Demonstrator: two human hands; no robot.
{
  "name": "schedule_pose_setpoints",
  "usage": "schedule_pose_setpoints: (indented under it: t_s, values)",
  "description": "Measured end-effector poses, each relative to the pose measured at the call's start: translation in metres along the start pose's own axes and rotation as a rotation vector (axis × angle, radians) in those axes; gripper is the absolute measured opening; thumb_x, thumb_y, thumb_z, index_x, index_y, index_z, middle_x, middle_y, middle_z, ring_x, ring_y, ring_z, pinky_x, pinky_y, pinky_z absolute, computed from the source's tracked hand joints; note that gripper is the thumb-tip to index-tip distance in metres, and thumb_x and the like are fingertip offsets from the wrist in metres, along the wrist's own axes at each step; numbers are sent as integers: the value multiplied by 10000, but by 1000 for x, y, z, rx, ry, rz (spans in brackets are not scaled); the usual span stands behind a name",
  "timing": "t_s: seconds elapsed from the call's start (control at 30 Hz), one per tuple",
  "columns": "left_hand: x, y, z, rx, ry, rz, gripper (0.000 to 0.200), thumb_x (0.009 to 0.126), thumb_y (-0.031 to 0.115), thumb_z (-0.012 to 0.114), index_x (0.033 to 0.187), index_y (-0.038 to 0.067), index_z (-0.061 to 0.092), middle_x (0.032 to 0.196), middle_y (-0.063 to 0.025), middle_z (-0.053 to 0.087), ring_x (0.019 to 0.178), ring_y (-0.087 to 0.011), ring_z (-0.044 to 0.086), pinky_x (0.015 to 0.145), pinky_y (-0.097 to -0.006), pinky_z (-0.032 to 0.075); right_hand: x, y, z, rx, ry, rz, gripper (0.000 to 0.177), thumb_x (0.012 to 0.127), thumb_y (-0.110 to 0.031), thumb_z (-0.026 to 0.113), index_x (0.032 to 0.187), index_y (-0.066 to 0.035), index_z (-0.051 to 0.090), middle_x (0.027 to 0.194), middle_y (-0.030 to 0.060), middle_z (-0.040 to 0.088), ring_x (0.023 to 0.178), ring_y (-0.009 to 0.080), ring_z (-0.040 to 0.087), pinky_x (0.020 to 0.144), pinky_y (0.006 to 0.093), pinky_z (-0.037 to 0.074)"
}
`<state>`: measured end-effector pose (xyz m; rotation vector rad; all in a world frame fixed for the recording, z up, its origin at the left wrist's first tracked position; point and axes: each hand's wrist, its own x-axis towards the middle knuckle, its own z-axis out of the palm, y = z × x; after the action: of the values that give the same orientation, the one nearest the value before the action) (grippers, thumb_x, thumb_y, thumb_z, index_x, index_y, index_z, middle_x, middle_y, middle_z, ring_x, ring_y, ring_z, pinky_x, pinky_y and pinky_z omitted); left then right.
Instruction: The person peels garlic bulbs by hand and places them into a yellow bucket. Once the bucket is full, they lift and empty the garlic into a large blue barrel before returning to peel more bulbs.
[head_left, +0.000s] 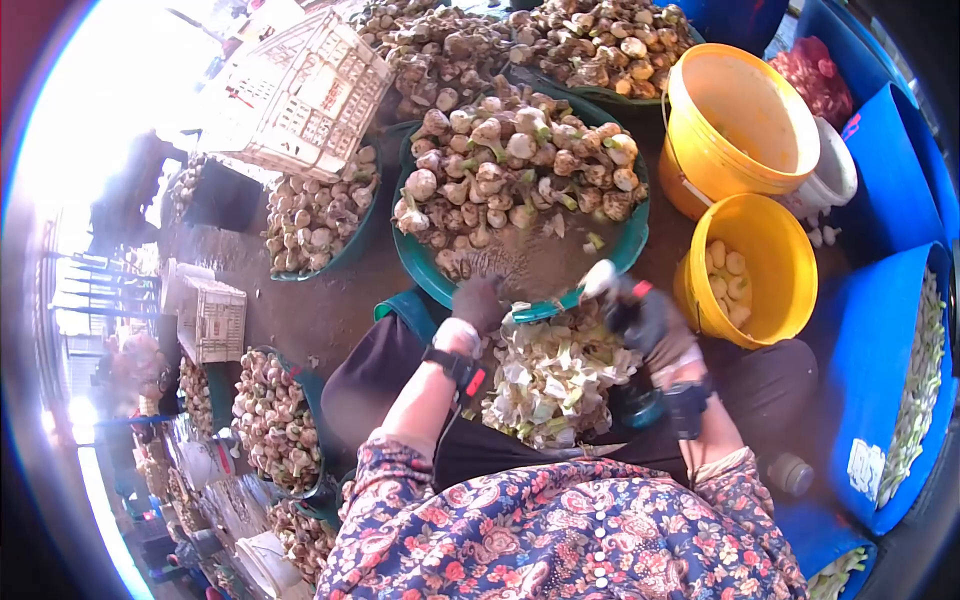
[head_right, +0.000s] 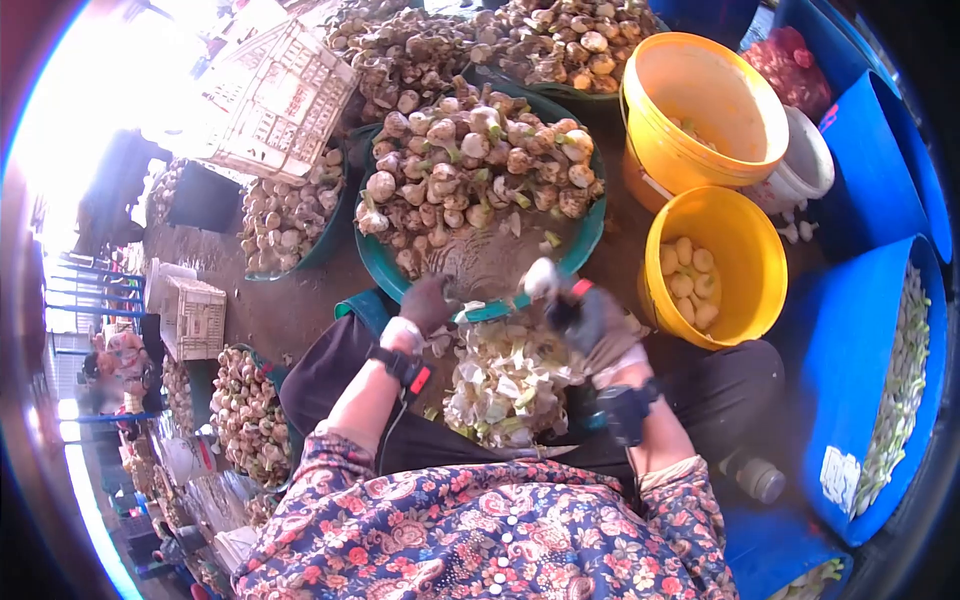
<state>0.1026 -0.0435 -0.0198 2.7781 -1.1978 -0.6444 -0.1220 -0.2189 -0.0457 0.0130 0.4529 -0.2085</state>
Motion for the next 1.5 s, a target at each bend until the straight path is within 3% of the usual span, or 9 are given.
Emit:
schedule_pose_setpoints:
  t_s: [0.07, 0.27, 0.43, 0.57, 0.73, 0.8, 1.03, 1.3, 1.5]
  values:
    - [47, -34, 12, 182, -25, -192, 602, 690, 380, 679, 1204, 113, 515, 1155, -179, 537, 1065, -336, 531, 874, -409, 451, -12, -43, 59, 404, -163, -61, 390, 932, -229, 463, 1222, 32, 458, 1092, 183, 568, 816, 196, 588, 681, 308, 516]
    - [115, -99, 47, 267, -57, -274, 598, 712, 290, 683, 1248, 134, 469, 1277, -109, 426, 1176, -316, 432, 920, -442, 406, -39, -56, 114, -412, -124, -380, 632, 922, -553, 330, 1236, -28, 488, 927, 114, 637, 738, 168, 601, 669, 305, 514]
    - [123, -110, 43, 254, -426, -260, 479, 722, 302, 663, 1149, 105, 568, 1140, -135, 595, 1058, -275, 578, 845, -383, 482, -31, 16, 40, -435, 238, -38, 482, 936, -457, 413, 1118, -33, 553, 838, 95, 624, 677, 167, 594, 613, 303, 500]
    - [87, -66, 34, 216, -306, -196, 415, 714, 394, 671, 968, 65, 671, 1000, -150, 656, 962, -286, 628, 815, -379, 490, -20, 40, 33, -625, 291, 83, 431, 911, -427, 494, 1079, -39, 575, 812, 96, 626, 679, 171, 603, 623, 316, 513]
    - [36, -3, 23, -508, -421, 121, 548, 685, 467, 698, 970, 3, 648, 881, -156, 673, 801, -286, 648, 748, -361, 481, -6, 53, 18, -1103, 374, -240, 388, 859, -421, 585, 912, -43, 653, 715, 72, 618, 705, 169, 623, 621, 304, 489]
    - [3, 35, 14, -671, -416, 167, 384, 734, 275, 728, 1010, 19, 650, 829, -49, 668, 737, -75, 562, 695, -260, 471, -3, 59, 19, -1462, 349, -531, 382, 845, -418, 599, 893, -45, 667, 752, 105, 636, 726, 206, 631, 644, 329, 480]
    - [-50, 89, -11, -406, -151, 384, 387, 669, 283, 720, 1003, 96, 654, 844, -159, 652, 763, -214, 647, 707, -311, 484, -22, 50, 31, -1871, 443, -562, 321, 833, -359, 596, 829, -44, 663, 715, 158, 617, 671, 297, 607, 623, 376, 457]
    - [-64, 87, -23, -1088, -366, 234, 357, 743, 182, 758, 1003, -25, 629, 906, -30, 650, 797, -69, 577, 730, -234, 471, -28, 38, 24, -887, 344, -132, 409, 894, -467, 504, 985, -83, 615, 799, 45, 618, 594, 169, 594, 551, 308, 489]
    - [-70, 100, -12, -701, 200, 405, 621, 626, 266, 816, 1133, 16, 560, 1003, -132, 634, 913, -264, 618, 815, -338, 485, -35, 41, 33, -640, 191, 41, 487, 881, -576, 432, 839, -118, 591, 660, 4, 549, 505, 124, 512, 457, 242, 393]
